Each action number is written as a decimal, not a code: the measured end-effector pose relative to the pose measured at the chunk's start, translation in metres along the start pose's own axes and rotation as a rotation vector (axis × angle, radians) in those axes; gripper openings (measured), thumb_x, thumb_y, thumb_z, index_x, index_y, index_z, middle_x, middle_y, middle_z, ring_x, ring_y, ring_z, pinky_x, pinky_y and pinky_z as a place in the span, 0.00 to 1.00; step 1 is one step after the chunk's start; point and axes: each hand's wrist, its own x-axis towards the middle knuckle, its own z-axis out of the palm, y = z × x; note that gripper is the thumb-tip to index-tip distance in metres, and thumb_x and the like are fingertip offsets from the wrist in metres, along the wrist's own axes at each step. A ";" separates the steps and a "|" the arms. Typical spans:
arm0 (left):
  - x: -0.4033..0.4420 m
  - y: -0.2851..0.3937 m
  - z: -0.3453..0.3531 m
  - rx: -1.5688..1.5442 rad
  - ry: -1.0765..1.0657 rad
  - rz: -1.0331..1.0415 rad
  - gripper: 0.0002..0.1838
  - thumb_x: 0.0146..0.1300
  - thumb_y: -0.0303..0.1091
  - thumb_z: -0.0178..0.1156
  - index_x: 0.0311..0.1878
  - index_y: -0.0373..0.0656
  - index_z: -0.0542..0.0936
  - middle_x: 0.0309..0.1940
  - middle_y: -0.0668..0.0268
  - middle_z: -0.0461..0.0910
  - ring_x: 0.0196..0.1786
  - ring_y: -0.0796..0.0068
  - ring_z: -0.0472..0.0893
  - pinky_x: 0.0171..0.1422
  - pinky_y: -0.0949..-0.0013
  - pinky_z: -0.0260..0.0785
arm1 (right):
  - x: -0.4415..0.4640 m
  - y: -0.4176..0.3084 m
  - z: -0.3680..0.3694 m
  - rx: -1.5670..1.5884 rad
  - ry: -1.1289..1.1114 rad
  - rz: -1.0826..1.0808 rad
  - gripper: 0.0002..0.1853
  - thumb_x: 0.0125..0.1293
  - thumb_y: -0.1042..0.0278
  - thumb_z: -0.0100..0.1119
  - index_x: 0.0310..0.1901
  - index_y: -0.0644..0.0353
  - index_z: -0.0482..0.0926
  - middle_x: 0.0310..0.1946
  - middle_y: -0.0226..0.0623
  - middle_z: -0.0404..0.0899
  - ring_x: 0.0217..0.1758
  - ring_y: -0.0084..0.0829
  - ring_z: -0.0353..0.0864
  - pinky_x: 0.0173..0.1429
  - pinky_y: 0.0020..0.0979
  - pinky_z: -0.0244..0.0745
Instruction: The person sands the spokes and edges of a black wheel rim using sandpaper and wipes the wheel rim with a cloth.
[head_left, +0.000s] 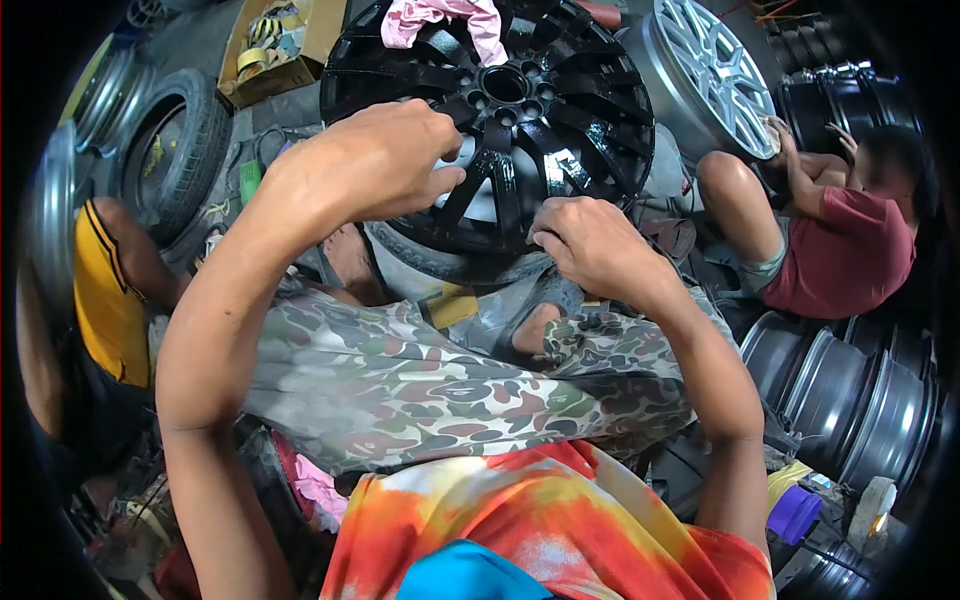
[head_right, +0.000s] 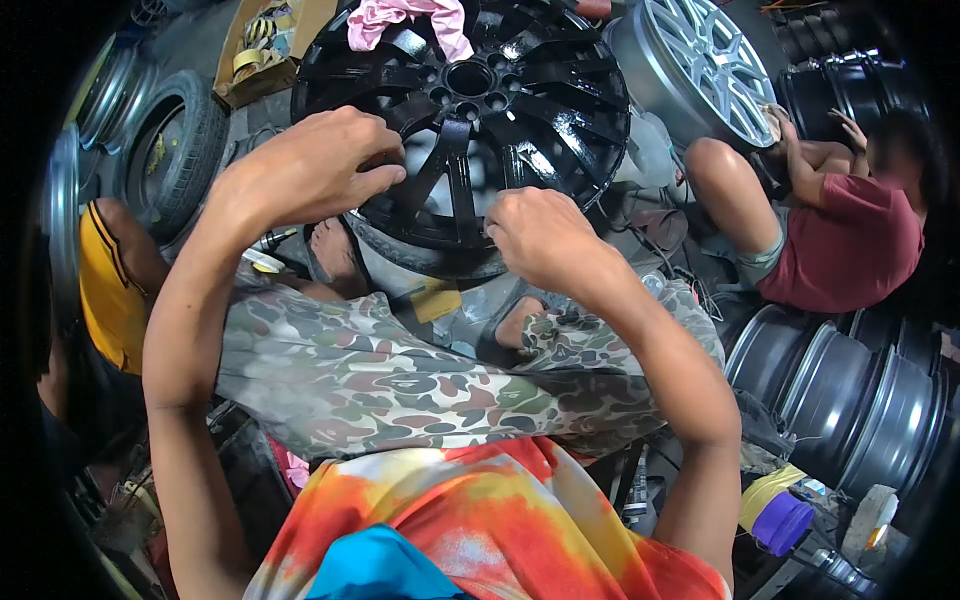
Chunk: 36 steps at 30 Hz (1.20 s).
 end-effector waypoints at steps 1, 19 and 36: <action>0.000 0.001 0.001 -0.004 0.000 0.000 0.15 0.71 0.38 0.64 0.49 0.35 0.88 0.42 0.45 0.87 0.52 0.44 0.86 0.60 0.52 0.78 | -0.001 0.002 0.007 -0.044 0.045 0.025 0.12 0.72 0.68 0.58 0.40 0.69 0.86 0.40 0.51 0.85 0.46 0.55 0.85 0.53 0.52 0.78; 0.000 0.004 0.001 -0.006 -0.055 -0.081 0.16 0.71 0.38 0.64 0.49 0.33 0.88 0.44 0.44 0.87 0.52 0.44 0.86 0.60 0.51 0.78 | -0.024 0.018 0.022 0.295 0.210 -0.128 0.10 0.76 0.70 0.57 0.49 0.63 0.86 0.39 0.43 0.82 0.45 0.48 0.83 0.52 0.43 0.76; 0.003 0.011 0.011 0.012 -0.042 0.004 0.15 0.70 0.38 0.65 0.47 0.34 0.88 0.41 0.47 0.87 0.50 0.44 0.86 0.59 0.50 0.78 | -0.021 -0.001 0.028 0.028 0.233 -0.029 0.14 0.74 0.63 0.62 0.47 0.67 0.87 0.42 0.48 0.80 0.45 0.52 0.84 0.53 0.49 0.78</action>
